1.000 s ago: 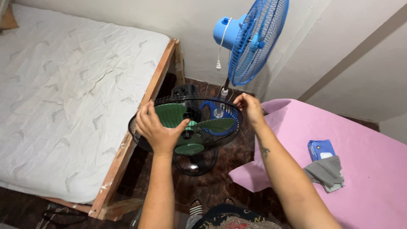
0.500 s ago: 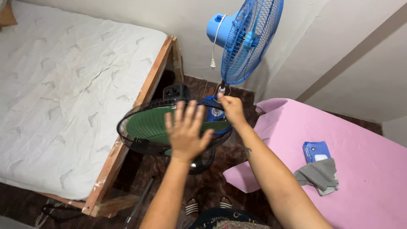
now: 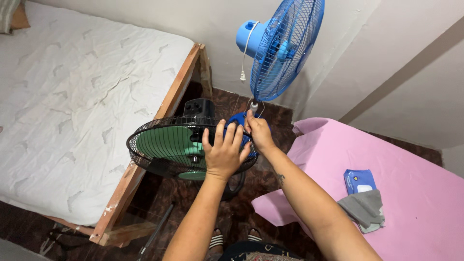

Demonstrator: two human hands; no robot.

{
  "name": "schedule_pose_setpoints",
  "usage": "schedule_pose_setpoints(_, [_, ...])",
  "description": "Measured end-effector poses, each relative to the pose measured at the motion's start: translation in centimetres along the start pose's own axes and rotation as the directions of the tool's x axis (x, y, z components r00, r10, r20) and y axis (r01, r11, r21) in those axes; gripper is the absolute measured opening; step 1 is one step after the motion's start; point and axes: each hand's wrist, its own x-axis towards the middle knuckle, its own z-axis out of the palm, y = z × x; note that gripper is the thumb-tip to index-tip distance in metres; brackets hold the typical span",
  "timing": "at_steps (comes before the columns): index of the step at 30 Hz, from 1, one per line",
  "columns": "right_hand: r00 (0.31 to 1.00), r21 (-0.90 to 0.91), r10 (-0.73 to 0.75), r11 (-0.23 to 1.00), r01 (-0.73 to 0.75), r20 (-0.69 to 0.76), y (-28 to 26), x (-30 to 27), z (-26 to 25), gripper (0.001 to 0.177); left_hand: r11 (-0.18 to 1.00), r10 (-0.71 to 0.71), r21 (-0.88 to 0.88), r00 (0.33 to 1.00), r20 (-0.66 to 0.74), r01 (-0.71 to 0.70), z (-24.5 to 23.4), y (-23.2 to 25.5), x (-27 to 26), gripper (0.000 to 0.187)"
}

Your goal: The person disassembles a green standing fan by removing the front grille, unscrewing the blade hub, and detaching the blades and motor housing. They place the parts on a nearby table and then wipe the motor housing with a wipe.

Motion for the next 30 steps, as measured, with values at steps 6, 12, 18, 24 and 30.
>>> schedule_pose_setpoints(6, [1.000, -0.015, 0.010, 1.000, -0.010, -0.022, -0.2, -0.5, 0.3, 0.053, 0.999, 0.001, 0.033, 1.000, -0.020, 0.000, 0.2, 0.5, 0.1, 0.048])
schedule_pose_setpoints(12, [0.994, 0.106, 0.104, 0.989, -0.106, 0.026, -1.1, -0.9, -0.5, 0.044, 1.000, 0.006, 0.022, 0.999, -0.038, -0.005, 0.1, 0.1, 0.1, 0.047])
schedule_pose_setpoints(18, [0.996, 0.244, 0.023, 0.969, -0.044, 0.086, -0.9, -0.7, -1.2, 0.059, 1.000, 0.006, -0.002, 1.000, -0.027, -0.006, 0.1, -0.2, 0.0, 0.047])
schedule_pose_setpoints(24, [0.999, 0.233, -0.034, 0.972, 0.036, -0.009, -0.2, -0.8, -1.9, 0.058, 0.999, 0.006, -0.034, 1.000, -0.020, -0.007, 0.6, 0.6, 0.0, 0.049])
schedule_pose_setpoints(30, [0.868, -0.413, -0.484, 0.818, 0.402, -0.113, -4.2, -3.1, 0.1, 0.023, 0.874, 0.018, -0.477, 0.987, -0.160, -0.093, 0.2, -1.1, -0.4, 0.068])
